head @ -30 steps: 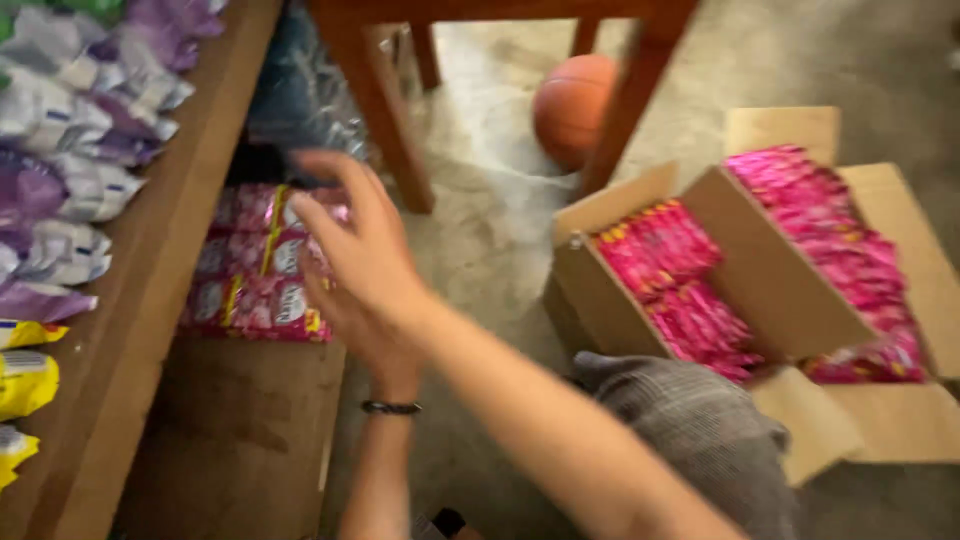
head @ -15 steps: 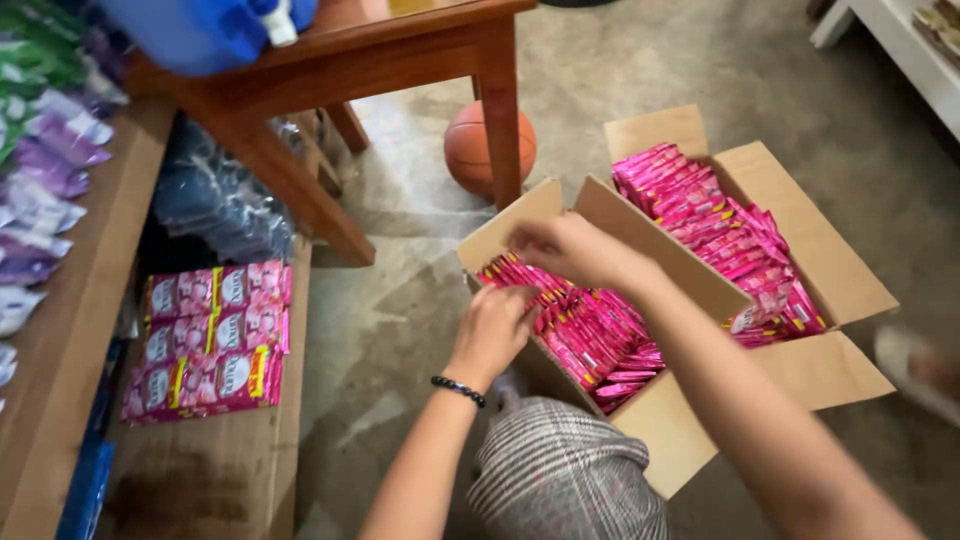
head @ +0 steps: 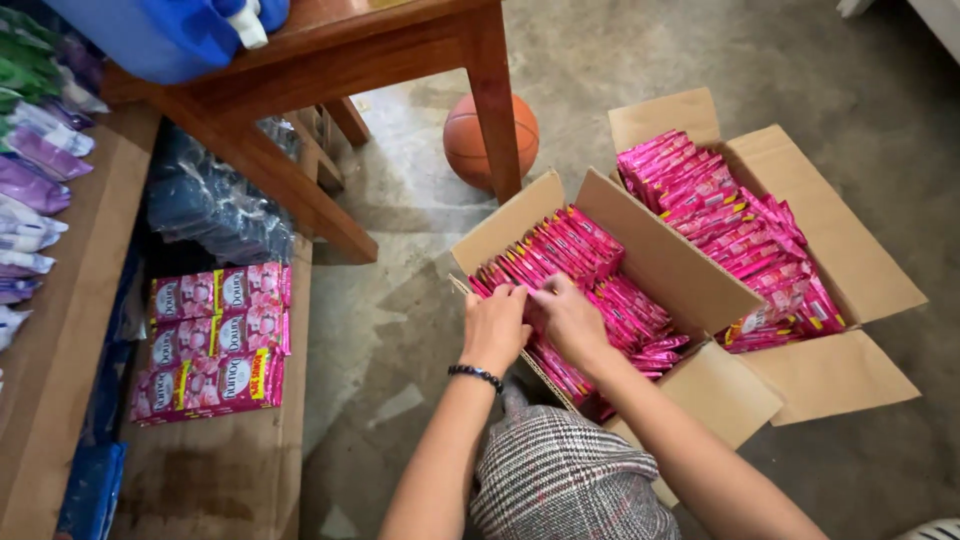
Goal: Organizing and stocking small detergent packets on a store shelf and into boxes.
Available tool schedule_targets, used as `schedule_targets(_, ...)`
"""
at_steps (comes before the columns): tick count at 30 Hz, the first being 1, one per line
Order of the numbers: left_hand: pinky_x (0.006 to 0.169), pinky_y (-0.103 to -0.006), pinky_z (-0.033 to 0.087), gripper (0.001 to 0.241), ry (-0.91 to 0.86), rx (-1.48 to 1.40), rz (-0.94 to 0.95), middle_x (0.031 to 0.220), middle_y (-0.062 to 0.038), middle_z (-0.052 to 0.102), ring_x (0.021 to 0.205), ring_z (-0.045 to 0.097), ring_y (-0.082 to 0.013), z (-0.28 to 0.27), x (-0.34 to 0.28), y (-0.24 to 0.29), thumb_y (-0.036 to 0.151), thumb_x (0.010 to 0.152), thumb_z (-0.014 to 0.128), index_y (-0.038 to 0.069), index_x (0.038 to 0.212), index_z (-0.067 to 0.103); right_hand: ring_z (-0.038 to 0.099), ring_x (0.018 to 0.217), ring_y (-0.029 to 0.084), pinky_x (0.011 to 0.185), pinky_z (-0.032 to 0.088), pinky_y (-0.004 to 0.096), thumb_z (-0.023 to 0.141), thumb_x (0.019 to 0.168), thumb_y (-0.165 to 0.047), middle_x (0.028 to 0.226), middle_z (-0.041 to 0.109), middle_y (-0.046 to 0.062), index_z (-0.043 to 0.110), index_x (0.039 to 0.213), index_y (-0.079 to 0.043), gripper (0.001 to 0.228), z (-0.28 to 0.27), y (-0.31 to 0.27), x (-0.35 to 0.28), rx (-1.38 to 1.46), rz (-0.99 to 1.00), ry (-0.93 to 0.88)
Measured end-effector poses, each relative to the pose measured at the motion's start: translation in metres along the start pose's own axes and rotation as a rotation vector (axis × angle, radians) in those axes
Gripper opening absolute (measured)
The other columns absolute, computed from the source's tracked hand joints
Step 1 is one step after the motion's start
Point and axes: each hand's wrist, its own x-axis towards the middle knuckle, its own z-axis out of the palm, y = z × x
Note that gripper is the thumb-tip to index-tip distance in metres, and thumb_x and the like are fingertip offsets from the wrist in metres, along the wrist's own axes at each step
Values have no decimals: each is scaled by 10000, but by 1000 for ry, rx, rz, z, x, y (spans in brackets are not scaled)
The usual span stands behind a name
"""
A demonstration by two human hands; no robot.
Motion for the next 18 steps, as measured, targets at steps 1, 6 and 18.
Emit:
schedule_targets(1,976,-514,425,432,66,-155,7,1177,-137,647,1118,624,-310,-7,-3,0,138,790,758,118,1202,630,629,1029,381,796,548,484,681,801,-86,1159,615,147,710,1023,-88,224,-13,-5,7,47,-68,65)
schedule_targets(6,1144,-501,370,1019,301,-534,59,1560,-230,399,1422,397,-431,-48,-23,7,239,709,899,101,1553,346,601,958,399,850,513,487,720,749,-75,1004,630,176,705,889,-23,150,-96,-49,35,161,-294,127)
schedule_targets(18,1241,-434,395,1148,696,-1062,184,1641,-159,367,1501,437,-259,-178,-140,-9,271,801,915,69,1647,165,625,834,39,768,518,229,656,1018,-93,921,685,-18,647,1002,-42,55,-251,-248,43,1090,-487,-429)
